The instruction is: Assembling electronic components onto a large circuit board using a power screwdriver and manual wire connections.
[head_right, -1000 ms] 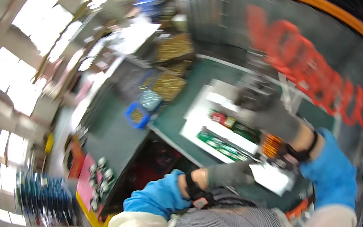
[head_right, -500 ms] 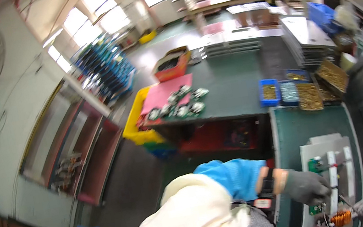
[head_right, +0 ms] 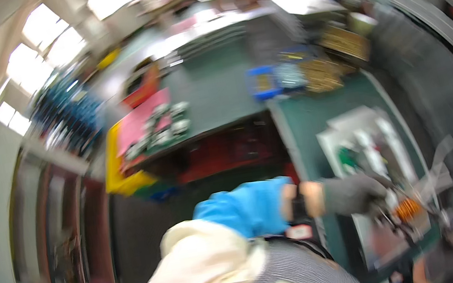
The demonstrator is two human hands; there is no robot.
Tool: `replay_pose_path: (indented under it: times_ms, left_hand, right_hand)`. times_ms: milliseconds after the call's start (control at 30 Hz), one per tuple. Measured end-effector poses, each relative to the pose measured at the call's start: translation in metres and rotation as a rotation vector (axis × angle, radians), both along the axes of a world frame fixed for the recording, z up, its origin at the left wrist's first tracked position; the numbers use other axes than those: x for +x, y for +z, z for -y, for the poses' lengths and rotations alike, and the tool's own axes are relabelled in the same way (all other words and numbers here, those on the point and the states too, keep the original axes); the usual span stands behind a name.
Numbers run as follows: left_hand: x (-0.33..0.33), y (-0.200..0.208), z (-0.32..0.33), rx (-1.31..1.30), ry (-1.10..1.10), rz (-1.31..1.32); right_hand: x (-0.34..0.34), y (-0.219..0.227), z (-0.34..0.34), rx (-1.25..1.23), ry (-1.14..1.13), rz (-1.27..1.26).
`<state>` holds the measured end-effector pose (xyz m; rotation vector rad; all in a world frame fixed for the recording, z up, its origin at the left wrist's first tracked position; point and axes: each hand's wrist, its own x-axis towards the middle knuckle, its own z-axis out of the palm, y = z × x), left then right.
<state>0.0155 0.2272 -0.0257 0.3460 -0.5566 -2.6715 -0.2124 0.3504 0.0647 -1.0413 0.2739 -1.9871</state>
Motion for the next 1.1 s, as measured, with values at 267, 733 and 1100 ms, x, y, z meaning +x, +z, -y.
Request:
replay_pose_path:
  times_ms: [267,733,1100]
  left_hand:
    - [0.018,0.012,0.009,0.006,-0.068,0.111]
    - [-0.013,0.028,0.007,-0.139,0.021,0.323]
    - [-0.018,0.031,0.009,-0.281,0.185,0.33]
  right_hand:
    - [0.049,0.006,0.02,-0.005,-0.416,0.023]
    - [0.036,-0.002,0.007,0.066,-0.556,0.035]
    - [0.026,-0.008,0.014,0.22,-0.57,0.234]
